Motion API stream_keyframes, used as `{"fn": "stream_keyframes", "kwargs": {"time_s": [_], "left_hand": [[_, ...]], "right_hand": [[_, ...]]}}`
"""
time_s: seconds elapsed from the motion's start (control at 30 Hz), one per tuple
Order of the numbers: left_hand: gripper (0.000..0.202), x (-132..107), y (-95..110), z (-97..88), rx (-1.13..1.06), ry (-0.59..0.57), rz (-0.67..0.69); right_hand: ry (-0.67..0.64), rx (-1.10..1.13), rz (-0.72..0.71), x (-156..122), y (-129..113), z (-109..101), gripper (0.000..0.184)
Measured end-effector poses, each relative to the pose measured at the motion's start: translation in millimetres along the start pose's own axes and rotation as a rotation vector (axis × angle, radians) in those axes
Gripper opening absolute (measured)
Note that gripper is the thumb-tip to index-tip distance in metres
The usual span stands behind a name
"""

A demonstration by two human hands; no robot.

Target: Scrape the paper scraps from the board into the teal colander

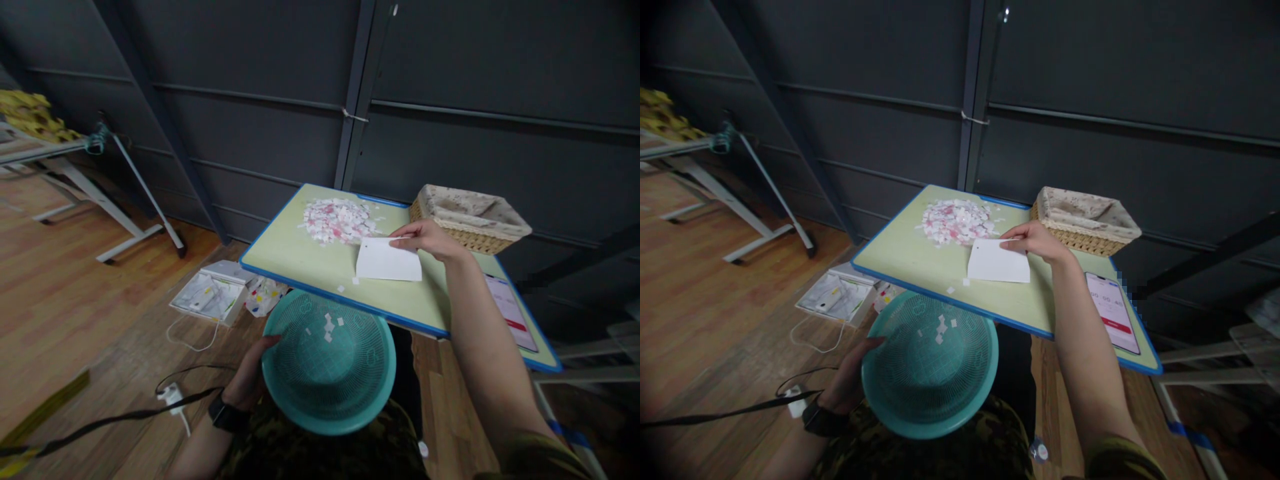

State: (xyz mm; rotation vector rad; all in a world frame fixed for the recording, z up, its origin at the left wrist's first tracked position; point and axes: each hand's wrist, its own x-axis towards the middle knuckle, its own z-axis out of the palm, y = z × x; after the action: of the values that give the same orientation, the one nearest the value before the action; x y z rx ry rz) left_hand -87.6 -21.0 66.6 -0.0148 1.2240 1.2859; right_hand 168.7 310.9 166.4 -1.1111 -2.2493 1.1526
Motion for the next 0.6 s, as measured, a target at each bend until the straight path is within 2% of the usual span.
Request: {"fn": "stream_keyframes", "kwargs": {"time_s": [0.13, 0.27, 0.47, 0.6], "left_hand": [[0.038, -2, 1, 2.4, 0.005, 0.005, -0.014], [0.028, -1, 1, -0.4, 0.008, 0.018, 0.004], [0.033, 1, -1, -4.8, 0.009, -0.008, 0.007], [0.033, -1, 2, -2.0, 0.016, 0.006, 0.026]], "right_hand": [[-0.027, -0.006, -0.009, -1, -3, 1, 0.046], [-0.138, -0.002, -0.006, -6, -12, 5, 0.044], [-0.196, 0.063, 0.094, -17, -16, -6, 0.037], [-0.318, 0.068, 0.137, -18, -23, 2, 0.039]]}}
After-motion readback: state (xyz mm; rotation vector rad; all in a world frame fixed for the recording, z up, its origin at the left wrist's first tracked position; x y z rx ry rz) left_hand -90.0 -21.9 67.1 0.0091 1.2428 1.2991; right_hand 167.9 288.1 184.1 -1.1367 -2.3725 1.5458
